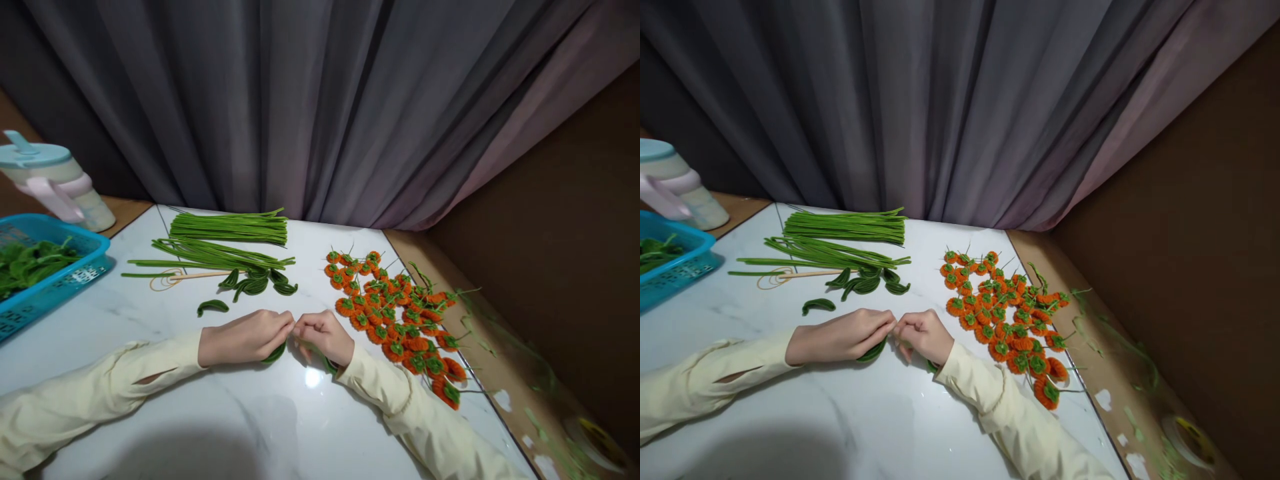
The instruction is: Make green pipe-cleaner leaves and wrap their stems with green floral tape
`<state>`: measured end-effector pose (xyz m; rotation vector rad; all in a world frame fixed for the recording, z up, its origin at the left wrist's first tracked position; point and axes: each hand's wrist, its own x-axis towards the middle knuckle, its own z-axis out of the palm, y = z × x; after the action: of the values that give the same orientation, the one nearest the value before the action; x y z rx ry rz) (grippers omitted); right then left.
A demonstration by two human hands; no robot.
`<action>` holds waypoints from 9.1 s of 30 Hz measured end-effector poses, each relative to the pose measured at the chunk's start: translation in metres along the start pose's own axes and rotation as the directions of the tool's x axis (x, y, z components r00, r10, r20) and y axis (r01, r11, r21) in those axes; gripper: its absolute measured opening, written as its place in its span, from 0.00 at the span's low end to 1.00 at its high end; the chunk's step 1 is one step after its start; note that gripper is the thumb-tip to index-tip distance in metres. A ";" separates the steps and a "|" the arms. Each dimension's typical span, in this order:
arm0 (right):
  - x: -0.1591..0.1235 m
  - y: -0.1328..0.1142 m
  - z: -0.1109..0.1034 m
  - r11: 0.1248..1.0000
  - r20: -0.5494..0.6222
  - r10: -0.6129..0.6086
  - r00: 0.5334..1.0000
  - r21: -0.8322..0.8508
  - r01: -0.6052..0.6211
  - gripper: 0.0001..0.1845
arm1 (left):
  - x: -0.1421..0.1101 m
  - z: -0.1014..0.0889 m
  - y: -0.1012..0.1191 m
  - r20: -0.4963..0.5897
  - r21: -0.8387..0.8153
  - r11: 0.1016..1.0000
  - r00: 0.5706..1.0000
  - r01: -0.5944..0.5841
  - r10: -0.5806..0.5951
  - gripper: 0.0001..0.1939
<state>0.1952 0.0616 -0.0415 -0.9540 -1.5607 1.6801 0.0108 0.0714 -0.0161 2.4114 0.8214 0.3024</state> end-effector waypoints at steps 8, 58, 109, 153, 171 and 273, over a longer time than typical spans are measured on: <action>-0.001 0.006 0.003 0.800 0.006 -0.254 0.967 -0.560 0.214 0.09 | -0.002 0.006 -0.001 0.012 -0.052 0.998 1.000 0.026 -0.025 0.13; 0.007 0.001 -0.010 0.921 0.094 -0.229 0.969 0.343 0.184 0.15 | 0.000 -0.051 -0.011 -0.312 0.340 0.892 0.860 -0.297 0.405 0.11; 0.004 0.012 0.005 0.220 0.260 -0.634 0.728 -0.842 0.493 0.14 | -0.216 -0.133 -0.019 -0.747 -0.052 0.588 0.359 0.808 -0.559 0.13; -0.030 0.000 -0.006 0.998 -0.094 0.003 0.996 0.067 0.004 0.17 | -0.077 -0.026 -0.003 0.048 -0.749 0.548 0.855 0.373 -0.517 0.22; -0.020 -0.006 0.011 0.982 -0.472 -0.025 0.881 0.152 0.110 0.21 | -0.013 0.002 -0.032 0.006 -0.987 0.161 0.993 0.025 -0.118 0.21; -0.027 0.002 0.009 0.978 -0.238 -0.192 0.952 -0.133 0.163 0.08 | -0.008 0.016 -0.020 -0.347 0.609 0.719 0.702 -0.335 0.622 0.15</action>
<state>0.2023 0.0337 -0.0410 -1.0068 -1.5325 1.3054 0.0006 0.0721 -0.0406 3.0971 0.4555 1.1579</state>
